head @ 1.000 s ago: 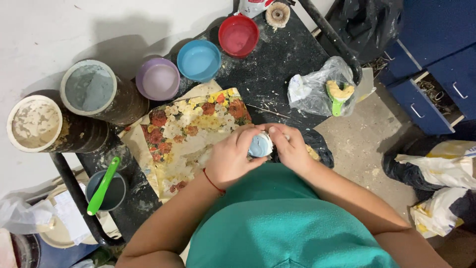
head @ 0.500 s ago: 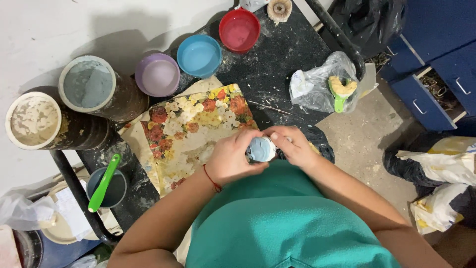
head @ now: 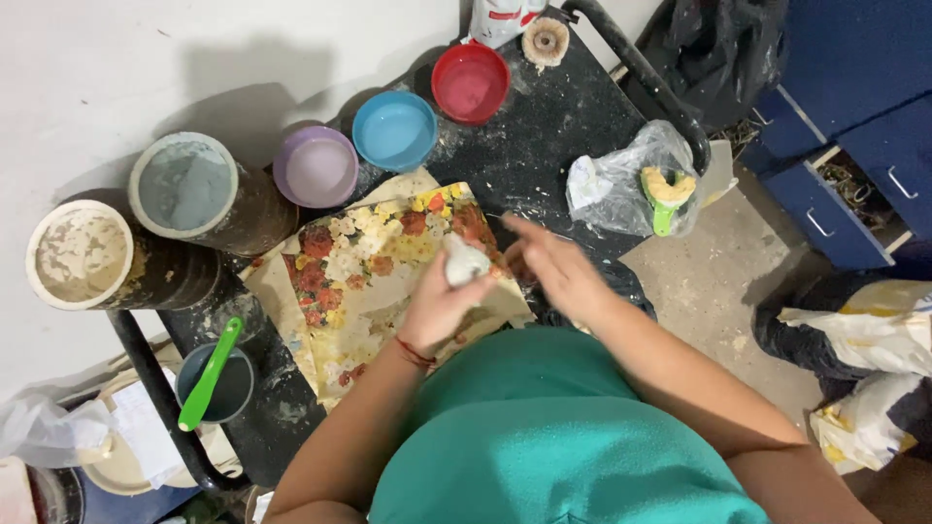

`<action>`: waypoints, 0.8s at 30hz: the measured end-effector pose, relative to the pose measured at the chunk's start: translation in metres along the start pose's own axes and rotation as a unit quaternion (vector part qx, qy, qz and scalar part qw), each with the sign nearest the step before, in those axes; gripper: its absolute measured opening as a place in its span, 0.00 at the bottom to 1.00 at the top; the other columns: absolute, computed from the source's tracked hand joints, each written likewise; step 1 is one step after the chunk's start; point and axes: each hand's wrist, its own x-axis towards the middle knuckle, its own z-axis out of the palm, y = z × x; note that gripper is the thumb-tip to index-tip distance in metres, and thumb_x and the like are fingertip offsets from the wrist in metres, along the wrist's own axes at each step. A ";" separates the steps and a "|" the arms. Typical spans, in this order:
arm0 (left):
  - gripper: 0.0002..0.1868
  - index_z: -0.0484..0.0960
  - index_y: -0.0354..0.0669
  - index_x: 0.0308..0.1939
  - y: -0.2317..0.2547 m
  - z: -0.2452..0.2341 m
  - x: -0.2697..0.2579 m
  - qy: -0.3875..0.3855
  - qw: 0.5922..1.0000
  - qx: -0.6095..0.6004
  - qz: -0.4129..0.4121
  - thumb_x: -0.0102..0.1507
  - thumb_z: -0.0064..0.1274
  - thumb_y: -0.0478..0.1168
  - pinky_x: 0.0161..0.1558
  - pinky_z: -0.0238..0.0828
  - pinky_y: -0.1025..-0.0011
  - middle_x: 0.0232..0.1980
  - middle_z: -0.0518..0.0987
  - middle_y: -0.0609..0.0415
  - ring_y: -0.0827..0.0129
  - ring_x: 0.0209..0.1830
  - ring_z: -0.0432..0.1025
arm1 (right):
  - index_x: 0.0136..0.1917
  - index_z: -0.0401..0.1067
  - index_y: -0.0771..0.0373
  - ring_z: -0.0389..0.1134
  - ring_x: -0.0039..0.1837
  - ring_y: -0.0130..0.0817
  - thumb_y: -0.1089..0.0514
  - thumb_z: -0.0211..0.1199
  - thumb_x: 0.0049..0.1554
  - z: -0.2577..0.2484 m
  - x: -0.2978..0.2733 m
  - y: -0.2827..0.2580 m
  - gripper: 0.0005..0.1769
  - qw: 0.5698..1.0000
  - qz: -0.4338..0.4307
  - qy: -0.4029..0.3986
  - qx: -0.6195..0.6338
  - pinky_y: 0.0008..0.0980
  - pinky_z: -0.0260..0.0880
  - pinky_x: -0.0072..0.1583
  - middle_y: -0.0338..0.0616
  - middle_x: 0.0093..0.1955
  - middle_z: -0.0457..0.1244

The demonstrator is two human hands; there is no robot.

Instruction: Applying dental stone or plaster to a dental impression tray to create a cast model.

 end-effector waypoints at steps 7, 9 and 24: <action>0.34 0.70 0.43 0.63 -0.003 0.000 -0.010 -0.098 0.889 -0.445 0.051 0.66 0.48 0.65 0.40 0.87 0.62 0.57 0.82 0.32 0.46 0.47 0.82 | 0.54 0.81 0.63 0.72 0.50 0.41 0.52 0.75 0.51 0.003 0.024 0.089 0.19 0.854 -0.102 0.085 -0.503 0.34 0.67 0.57 0.47 0.45 0.69; 0.29 0.73 0.48 0.57 -0.003 0.002 -0.011 -0.082 0.875 -0.477 0.001 0.68 0.41 0.66 0.33 0.86 0.62 0.55 0.83 0.31 0.44 0.42 0.83 | 0.50 0.78 0.63 0.73 0.47 0.48 0.58 0.70 0.58 0.004 0.024 0.093 0.09 0.898 -0.044 0.050 -0.434 0.39 0.69 0.58 0.51 0.41 0.69; 0.26 0.69 0.42 0.56 0.029 0.000 -0.029 -0.015 0.887 -0.457 0.068 0.69 0.40 0.60 0.26 0.83 0.64 0.55 0.81 0.23 0.42 0.36 0.83 | 0.54 0.80 0.57 0.76 0.48 0.52 0.48 0.57 0.66 -0.023 -0.041 -0.100 0.16 0.974 0.026 0.023 -0.222 0.41 0.77 0.49 0.50 0.44 0.74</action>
